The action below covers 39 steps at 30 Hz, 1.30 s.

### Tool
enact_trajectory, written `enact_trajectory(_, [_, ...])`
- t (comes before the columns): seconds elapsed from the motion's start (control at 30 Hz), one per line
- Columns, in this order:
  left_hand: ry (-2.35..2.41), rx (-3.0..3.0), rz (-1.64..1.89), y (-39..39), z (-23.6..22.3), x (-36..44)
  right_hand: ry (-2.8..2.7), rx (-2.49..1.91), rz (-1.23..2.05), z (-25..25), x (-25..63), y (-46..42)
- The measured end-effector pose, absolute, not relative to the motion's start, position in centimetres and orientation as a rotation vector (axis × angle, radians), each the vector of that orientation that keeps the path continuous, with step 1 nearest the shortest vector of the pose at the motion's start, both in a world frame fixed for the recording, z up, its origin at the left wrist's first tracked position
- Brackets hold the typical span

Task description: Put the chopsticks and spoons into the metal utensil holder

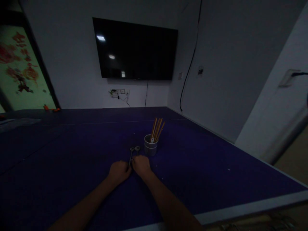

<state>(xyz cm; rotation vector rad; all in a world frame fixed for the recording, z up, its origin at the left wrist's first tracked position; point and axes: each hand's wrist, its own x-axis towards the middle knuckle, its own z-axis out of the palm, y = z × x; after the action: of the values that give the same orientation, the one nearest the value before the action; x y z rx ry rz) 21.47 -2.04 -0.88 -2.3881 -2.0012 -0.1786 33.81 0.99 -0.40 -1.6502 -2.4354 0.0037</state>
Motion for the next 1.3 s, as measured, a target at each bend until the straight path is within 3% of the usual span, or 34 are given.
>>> enact_trajectory(0.5, [-2.071, -2.378, -0.093, -2.0, -0.7, 21.7, -2.48, -1.573, -0.074, -0.4, 33.3, 0.6])
enact_trajectory(0.77, [-2.065, -2.315, -0.334, -2.3, -0.1, 21.6, -2.428, -1.125, -0.201, -1.4, 33.8, 1.5])
enact_trajectory(1.0, [-1.688, -2.352, -0.648, -3.2, -0.8, 20.9, -2.123, -0.744, -0.425, -2.2, 35.5, 2.2])
enact_trajectory(1.3, [-1.151, -2.211, -1.005, -2.8, -1.9, 20.4, -1.425, -0.923, -0.286, 0.9, 39.2, 2.9])
